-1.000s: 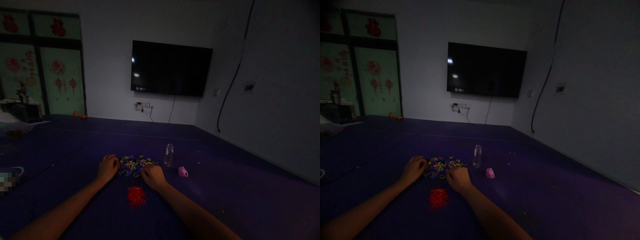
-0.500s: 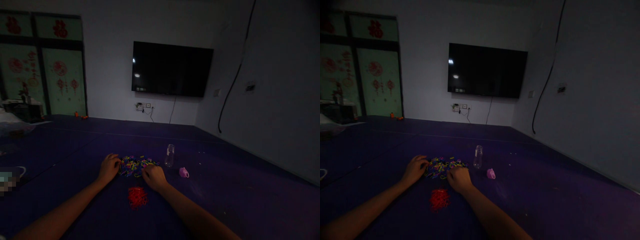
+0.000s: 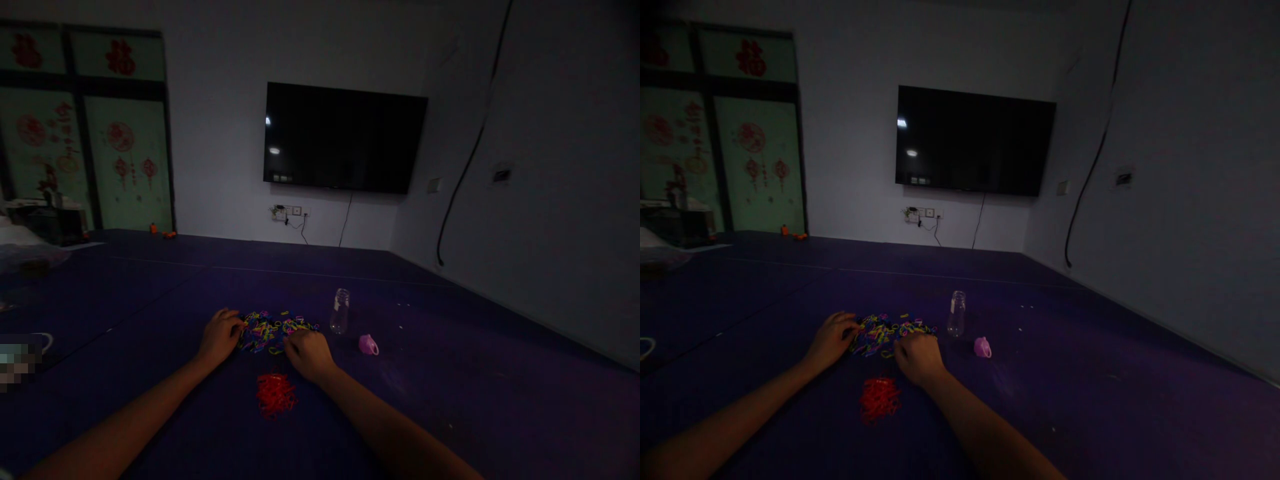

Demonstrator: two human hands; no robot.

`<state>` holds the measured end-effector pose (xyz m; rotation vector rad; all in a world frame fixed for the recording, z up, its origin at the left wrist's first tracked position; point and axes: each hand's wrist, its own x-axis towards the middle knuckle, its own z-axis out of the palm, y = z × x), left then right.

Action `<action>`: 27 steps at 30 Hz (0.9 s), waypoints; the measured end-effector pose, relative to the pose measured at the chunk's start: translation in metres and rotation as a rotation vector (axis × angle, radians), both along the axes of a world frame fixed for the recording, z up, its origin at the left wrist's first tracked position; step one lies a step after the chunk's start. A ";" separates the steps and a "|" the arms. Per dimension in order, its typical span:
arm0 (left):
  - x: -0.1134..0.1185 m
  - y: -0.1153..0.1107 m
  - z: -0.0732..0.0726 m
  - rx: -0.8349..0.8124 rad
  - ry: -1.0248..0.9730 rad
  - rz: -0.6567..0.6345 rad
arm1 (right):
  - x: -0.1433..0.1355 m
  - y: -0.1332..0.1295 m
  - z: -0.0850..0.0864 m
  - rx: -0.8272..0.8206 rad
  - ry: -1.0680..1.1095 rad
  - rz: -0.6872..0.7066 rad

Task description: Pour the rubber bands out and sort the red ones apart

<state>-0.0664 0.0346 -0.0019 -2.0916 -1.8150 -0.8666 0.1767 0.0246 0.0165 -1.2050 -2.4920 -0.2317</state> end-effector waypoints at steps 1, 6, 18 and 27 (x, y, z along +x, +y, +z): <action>0.000 0.000 0.000 -0.011 0.002 0.000 | 0.000 0.000 0.000 -0.002 -0.001 -0.001; 0.000 -0.001 0.000 -0.053 -0.014 0.039 | 0.001 0.000 0.001 -0.004 0.004 0.002; 0.007 -0.009 0.009 -0.154 -0.036 0.180 | 0.000 -0.001 0.001 0.005 0.004 0.012; 0.004 -0.004 0.003 -0.182 -0.090 0.189 | 0.001 0.001 -0.002 0.008 0.007 0.016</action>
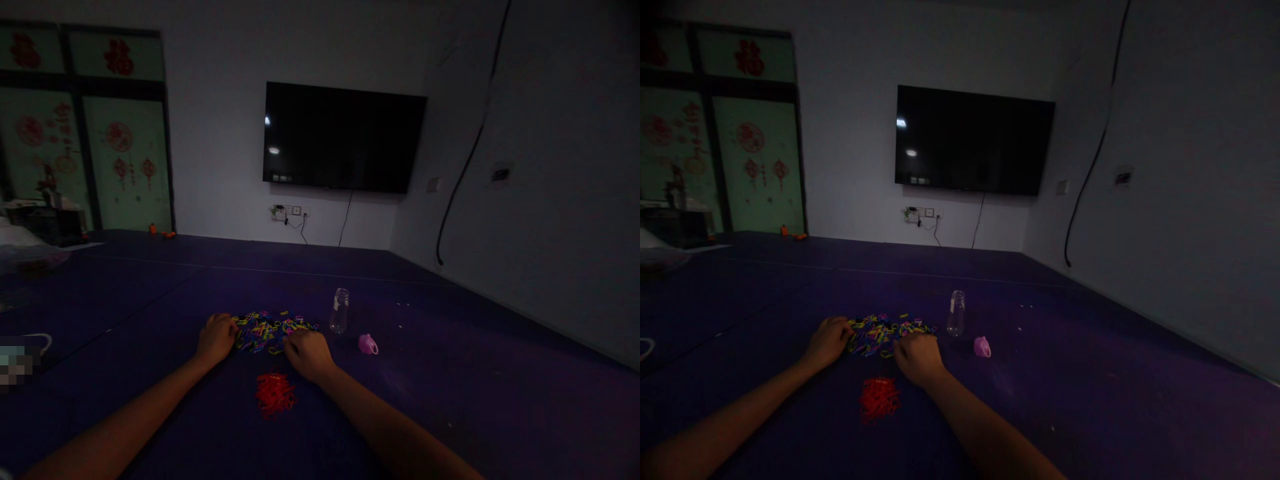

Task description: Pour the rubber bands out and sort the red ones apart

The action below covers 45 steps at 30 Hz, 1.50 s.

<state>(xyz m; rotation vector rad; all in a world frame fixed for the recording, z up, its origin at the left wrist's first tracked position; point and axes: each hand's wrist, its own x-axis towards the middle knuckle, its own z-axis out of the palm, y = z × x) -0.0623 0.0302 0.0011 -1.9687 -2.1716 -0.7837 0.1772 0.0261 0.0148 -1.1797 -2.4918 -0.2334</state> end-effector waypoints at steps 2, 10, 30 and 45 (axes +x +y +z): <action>-0.002 0.002 -0.002 0.012 -0.004 0.005 | 0.000 0.000 0.000 0.001 0.005 0.004; -0.010 0.010 -0.006 0.127 -0.064 0.025 | 0.000 -0.002 0.002 -0.006 -0.002 -0.006; 0.046 -0.035 0.013 0.590 -0.313 -0.581 | 0.000 -0.002 0.003 -0.009 -0.007 -0.015; 0.072 -0.068 0.014 0.455 0.087 -1.126 | -0.001 -0.003 0.002 -0.009 0.008 -0.016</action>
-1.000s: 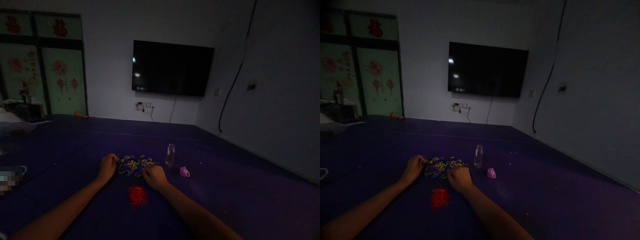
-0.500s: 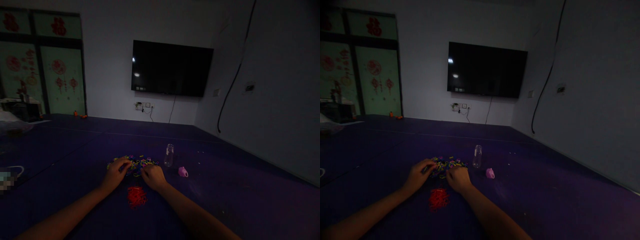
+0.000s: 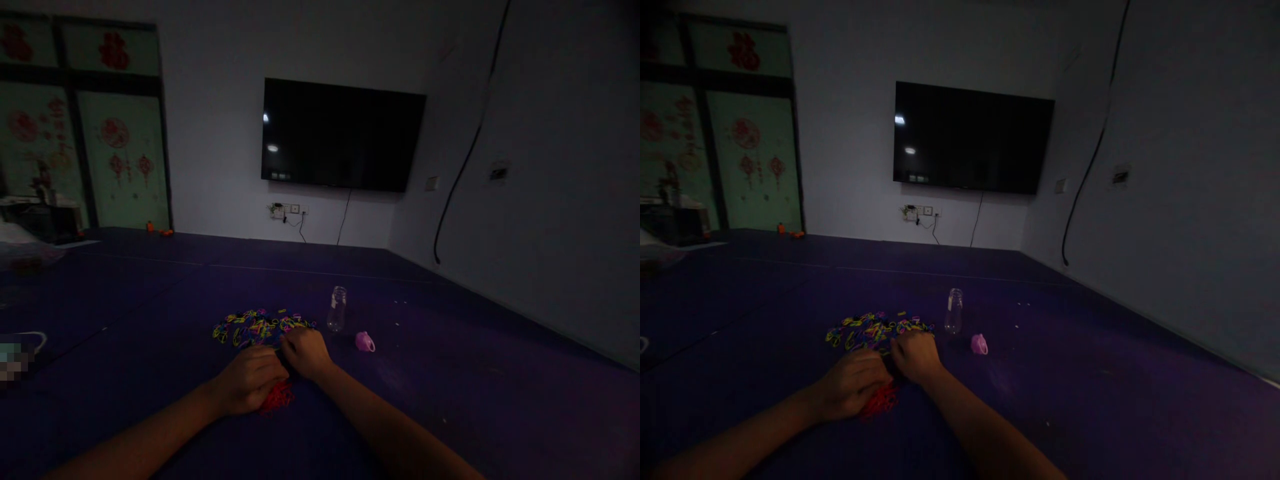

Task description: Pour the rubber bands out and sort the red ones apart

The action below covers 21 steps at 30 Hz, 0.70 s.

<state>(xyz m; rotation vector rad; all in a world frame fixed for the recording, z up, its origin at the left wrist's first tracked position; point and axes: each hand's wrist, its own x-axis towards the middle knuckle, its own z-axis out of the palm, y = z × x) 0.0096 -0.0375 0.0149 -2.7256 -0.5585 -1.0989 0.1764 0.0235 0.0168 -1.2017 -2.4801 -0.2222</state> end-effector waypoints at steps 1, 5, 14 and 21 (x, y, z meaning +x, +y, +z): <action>0.000 0.000 -0.001 0.000 0.009 -0.002 | 0.000 0.000 0.000 -0.003 -0.003 -0.004; -0.002 0.004 -0.005 -0.028 -0.004 0.054 | 0.000 0.000 0.001 -0.018 -0.009 -0.005; -0.049 0.042 0.000 -0.302 -0.880 0.865 | -0.001 -0.002 0.003 -0.013 -0.024 -0.005; -0.073 0.064 -0.015 -0.551 -0.970 0.963 | 0.000 -0.002 0.002 -0.004 -0.034 0.001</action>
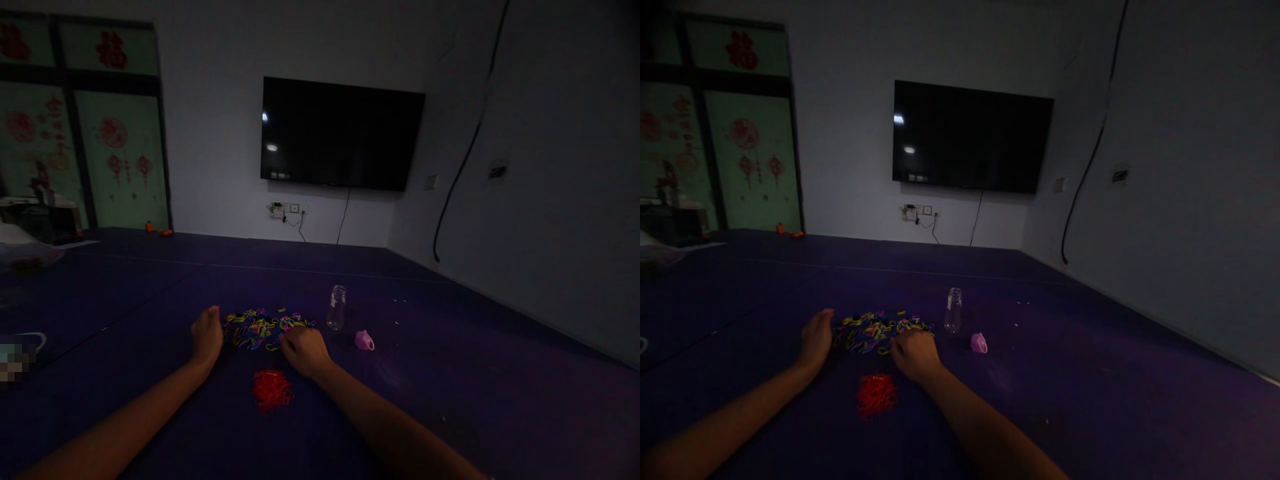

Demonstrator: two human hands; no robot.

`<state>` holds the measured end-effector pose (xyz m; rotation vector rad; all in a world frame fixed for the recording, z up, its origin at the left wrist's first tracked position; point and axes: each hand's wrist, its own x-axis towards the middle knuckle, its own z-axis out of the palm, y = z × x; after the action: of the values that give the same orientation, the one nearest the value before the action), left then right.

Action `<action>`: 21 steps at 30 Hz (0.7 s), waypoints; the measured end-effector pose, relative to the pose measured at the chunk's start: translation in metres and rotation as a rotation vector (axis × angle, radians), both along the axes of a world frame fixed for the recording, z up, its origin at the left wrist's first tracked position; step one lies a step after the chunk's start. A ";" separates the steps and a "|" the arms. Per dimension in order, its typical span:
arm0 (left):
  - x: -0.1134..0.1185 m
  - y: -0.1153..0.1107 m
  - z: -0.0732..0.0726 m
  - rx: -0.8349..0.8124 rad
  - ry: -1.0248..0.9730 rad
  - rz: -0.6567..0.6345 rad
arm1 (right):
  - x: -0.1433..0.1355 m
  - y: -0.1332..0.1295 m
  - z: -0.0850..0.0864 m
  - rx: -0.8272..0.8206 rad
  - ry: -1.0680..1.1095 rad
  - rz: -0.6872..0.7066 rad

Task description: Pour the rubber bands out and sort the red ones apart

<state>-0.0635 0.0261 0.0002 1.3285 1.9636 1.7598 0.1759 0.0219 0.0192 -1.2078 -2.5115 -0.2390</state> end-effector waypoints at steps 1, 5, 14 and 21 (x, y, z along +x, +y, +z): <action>0.001 0.001 -0.002 -0.006 -0.010 -0.014 | 0.000 0.000 0.000 0.000 0.000 0.000; 0.006 0.007 -0.007 0.007 -0.053 -0.064 | 0.000 0.000 -0.001 -0.003 0.002 0.001; 0.001 0.015 -0.006 0.080 0.144 -0.240 | 0.000 0.001 -0.001 -0.017 0.011 0.008; 0.000 0.008 -0.003 -0.245 0.776 -0.237 | -0.001 0.002 -0.001 -0.004 0.013 0.020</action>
<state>-0.0631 0.0345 -0.0030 2.2490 2.1238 0.9127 0.1752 0.0237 0.0179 -1.1818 -2.5123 -0.2205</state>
